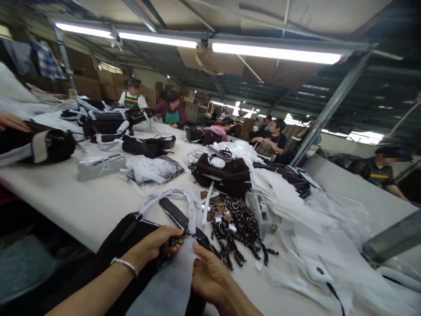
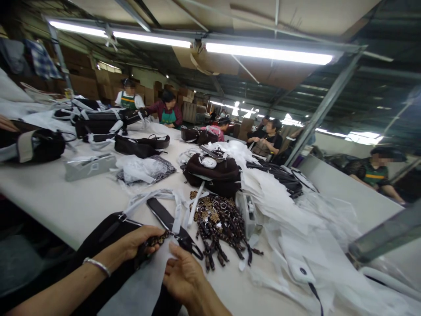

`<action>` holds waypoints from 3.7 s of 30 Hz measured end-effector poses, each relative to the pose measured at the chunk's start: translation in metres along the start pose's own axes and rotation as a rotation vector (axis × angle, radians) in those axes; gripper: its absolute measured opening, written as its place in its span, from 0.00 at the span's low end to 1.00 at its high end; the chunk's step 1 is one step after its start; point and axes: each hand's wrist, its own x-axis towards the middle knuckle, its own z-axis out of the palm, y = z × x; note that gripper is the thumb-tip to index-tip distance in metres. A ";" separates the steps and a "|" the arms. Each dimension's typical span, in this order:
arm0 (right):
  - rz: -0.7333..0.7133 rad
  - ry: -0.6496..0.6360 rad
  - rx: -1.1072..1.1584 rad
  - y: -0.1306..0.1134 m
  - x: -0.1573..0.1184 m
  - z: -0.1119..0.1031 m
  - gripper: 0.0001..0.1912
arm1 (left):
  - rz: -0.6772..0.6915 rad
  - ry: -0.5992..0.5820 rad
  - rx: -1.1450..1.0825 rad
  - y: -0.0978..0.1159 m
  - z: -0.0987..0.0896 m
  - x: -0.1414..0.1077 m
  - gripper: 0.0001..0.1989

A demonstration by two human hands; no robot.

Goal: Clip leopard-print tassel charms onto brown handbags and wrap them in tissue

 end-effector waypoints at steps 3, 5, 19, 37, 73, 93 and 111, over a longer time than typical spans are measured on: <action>0.025 0.117 0.126 0.024 0.008 -0.002 0.12 | 0.040 0.028 0.154 0.006 0.001 -0.001 0.09; -0.085 0.147 0.024 0.033 0.015 -0.004 0.08 | 0.079 0.049 0.287 0.012 0.004 -0.002 0.07; 0.003 0.004 -0.143 0.010 0.021 0.002 0.10 | 0.070 0.003 0.622 -0.002 0.008 -0.033 0.10; 0.102 0.016 0.223 0.034 0.017 0.005 0.12 | 0.137 0.138 0.863 -0.035 0.022 -0.057 0.21; -0.020 0.113 0.126 0.042 0.010 0.008 0.12 | 0.391 0.314 0.653 -0.056 0.012 -0.071 0.17; -0.073 0.222 -0.016 0.034 0.004 -0.005 0.10 | 0.560 0.142 0.793 -0.042 -0.005 -0.073 0.15; -0.002 0.157 0.092 0.052 0.004 0.007 0.19 | 0.424 0.290 1.001 -0.034 -0.016 -0.094 0.04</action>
